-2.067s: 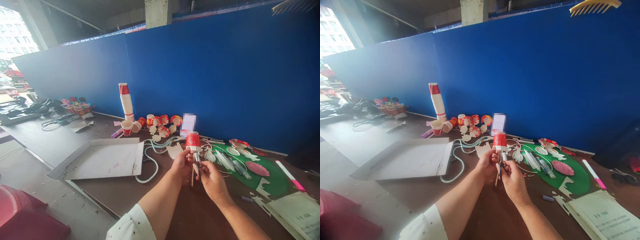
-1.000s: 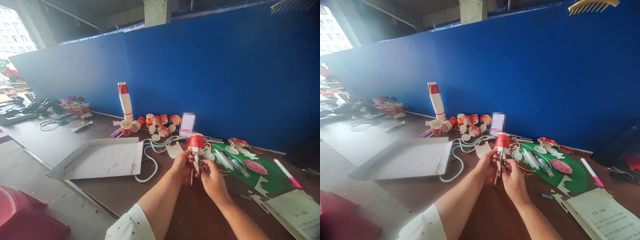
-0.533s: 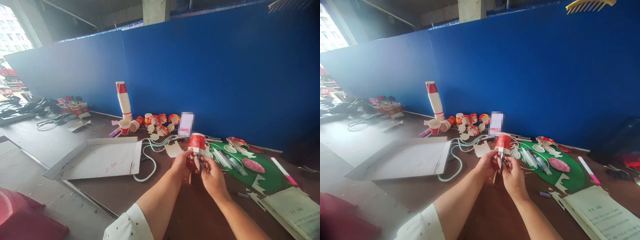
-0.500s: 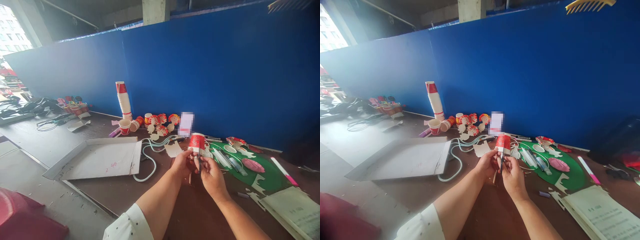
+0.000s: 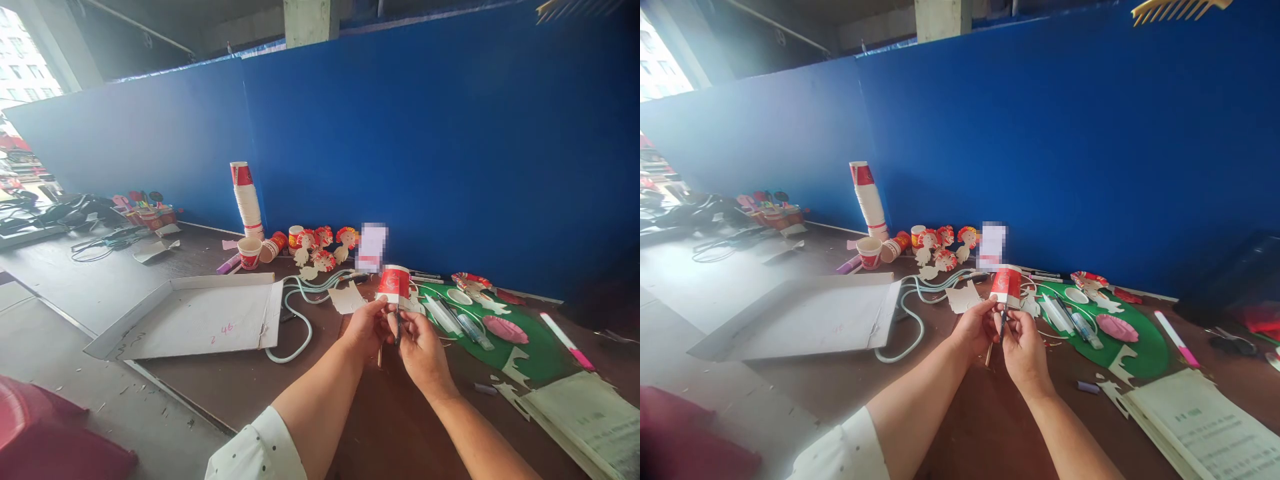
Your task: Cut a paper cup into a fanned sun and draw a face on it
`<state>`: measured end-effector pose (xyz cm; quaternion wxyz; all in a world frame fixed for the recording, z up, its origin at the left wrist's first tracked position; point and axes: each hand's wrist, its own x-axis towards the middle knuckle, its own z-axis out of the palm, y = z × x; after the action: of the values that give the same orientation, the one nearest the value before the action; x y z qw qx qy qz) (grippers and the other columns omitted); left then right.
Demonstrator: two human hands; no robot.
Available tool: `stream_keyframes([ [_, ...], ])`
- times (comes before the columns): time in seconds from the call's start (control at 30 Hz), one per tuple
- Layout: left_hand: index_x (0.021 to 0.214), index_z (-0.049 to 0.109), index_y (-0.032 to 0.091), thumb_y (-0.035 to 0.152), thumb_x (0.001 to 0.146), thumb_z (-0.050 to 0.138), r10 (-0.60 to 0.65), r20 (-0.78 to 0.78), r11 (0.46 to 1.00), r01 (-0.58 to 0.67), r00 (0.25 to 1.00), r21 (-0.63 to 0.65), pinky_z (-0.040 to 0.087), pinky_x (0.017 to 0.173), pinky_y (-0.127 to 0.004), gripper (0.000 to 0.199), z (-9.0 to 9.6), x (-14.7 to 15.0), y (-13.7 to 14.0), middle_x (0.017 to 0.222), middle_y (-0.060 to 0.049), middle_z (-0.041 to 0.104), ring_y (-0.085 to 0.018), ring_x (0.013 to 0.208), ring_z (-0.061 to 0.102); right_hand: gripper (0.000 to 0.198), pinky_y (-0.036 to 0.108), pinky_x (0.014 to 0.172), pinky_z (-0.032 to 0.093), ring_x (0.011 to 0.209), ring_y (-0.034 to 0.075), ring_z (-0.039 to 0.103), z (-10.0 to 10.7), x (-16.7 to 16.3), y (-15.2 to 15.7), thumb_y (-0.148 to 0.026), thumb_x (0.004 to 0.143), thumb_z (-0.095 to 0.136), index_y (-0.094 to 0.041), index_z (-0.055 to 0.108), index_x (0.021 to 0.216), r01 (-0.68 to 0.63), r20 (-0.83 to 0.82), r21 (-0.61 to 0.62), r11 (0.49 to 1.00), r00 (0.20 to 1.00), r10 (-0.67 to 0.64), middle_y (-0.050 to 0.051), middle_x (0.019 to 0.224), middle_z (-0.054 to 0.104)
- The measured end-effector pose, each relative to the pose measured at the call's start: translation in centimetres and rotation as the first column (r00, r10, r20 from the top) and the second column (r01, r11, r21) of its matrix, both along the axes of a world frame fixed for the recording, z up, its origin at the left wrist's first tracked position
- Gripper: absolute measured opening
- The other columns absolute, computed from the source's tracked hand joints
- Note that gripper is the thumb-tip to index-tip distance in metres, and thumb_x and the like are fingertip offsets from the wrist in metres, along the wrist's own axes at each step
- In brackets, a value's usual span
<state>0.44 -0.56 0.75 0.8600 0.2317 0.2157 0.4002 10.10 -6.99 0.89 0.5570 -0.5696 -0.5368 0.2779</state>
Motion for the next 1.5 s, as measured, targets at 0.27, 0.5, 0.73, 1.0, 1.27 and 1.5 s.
stream_keyframes([
  [0.27, 0.073, 0.059, 0.010, 0.033, 0.083, 0.056, 0.020, 0.003, 0.999, -0.020, 1.000, 0.028, 0.036, 0.036, -0.023, 0.025, 0.19, 0.03, -0.31, 0.052, 0.000, 0.049, -0.010, 0.041, 0.047, 0.039, 0.029, 0.054, 0.049, 0.056, 0.016, 0.060, 0.45, 0.28, 0.14, -0.053, 0.077, 0.064, -0.021, 0.057, 0.100, 0.005, -0.046, -0.033, 0.999, 0.999, -0.006, 0.007, 0.089, 0.070],
  [0.5, 0.073, 0.059, 0.010, 0.035, 0.081, 0.059, 0.003, 0.003, 0.999, -0.003, 1.000, 0.035, 0.036, 0.037, -0.024, 0.026, 0.43, -0.02, -0.38, 0.052, 0.000, 0.050, -0.011, 0.041, 0.048, 0.041, 0.028, 0.046, 0.045, 0.048, 0.014, 0.056, 0.51, 0.27, 0.06, -0.055, 0.076, 0.063, -0.021, 0.057, 0.098, 0.003, -0.029, -0.015, 1.000, 1.000, -0.003, 0.006, 0.079, 0.070],
  [0.73, 0.071, 0.058, 0.010, 0.035, 0.082, 0.058, -0.001, 0.000, 0.999, 0.001, 1.000, 0.036, 0.035, 0.037, -0.023, 0.027, 0.68, -0.11, -0.53, 0.052, 0.000, 0.051, -0.011, 0.040, 0.048, 0.040, 0.028, 0.049, 0.046, 0.052, 0.015, 0.057, 0.43, 0.20, 0.06, -0.055, 0.077, 0.063, -0.022, 0.057, 0.099, 0.019, 0.007, -0.014, 1.000, 1.000, -0.019, 0.005, 0.082, 0.069],
  [1.0, 0.069, 0.056, 0.011, 0.033, 0.077, 0.064, 0.018, 0.026, 0.999, -0.019, 1.000, 0.032, 0.035, 0.037, -0.022, 0.026, 0.15, 0.22, -0.43, 0.051, 0.000, 0.050, -0.011, 0.040, 0.049, 0.037, 0.027, 0.045, 0.043, 0.045, 0.012, 0.050, 0.63, 0.15, 0.12, -0.054, 0.079, 0.062, -0.022, 0.056, 0.097, 0.023, 0.003, -0.008, 1.000, 1.000, -0.023, 0.005, 0.080, 0.069],
  [1.27, 0.070, 0.057, 0.011, 0.032, 0.079, 0.063, 0.011, 0.010, 1.000, -0.011, 1.000, -0.003, 0.036, 0.038, -0.023, 0.024, 0.30, 0.14, -0.51, 0.053, -0.002, 0.054, -0.011, 0.041, 0.049, 0.042, 0.030, 0.048, 0.046, 0.048, 0.016, 0.056, 1.07, 0.01, -0.13, -0.060, 0.078, 0.060, -0.022, 0.056, 0.096, 0.036, 0.029, -0.013, 0.999, 0.999, -0.036, 0.005, 0.073, 0.069],
  [1.5, 0.064, 0.053, 0.013, 0.030, 0.084, 0.056, 0.005, 0.136, 0.994, 0.010, 0.991, -0.112, 0.036, 0.036, -0.020, 0.027, 0.74, -0.28, -0.49, 0.051, 0.002, 0.045, -0.007, 0.038, 0.040, 0.040, 0.028, 0.046, 0.045, 0.051, 0.015, 0.056, 0.61, 0.07, -0.01, -0.056, 0.078, 0.061, -0.021, 0.056, 0.099, -0.005, -0.029, -0.026, 1.000, 1.000, 0.005, 0.007, 0.083, 0.070],
])
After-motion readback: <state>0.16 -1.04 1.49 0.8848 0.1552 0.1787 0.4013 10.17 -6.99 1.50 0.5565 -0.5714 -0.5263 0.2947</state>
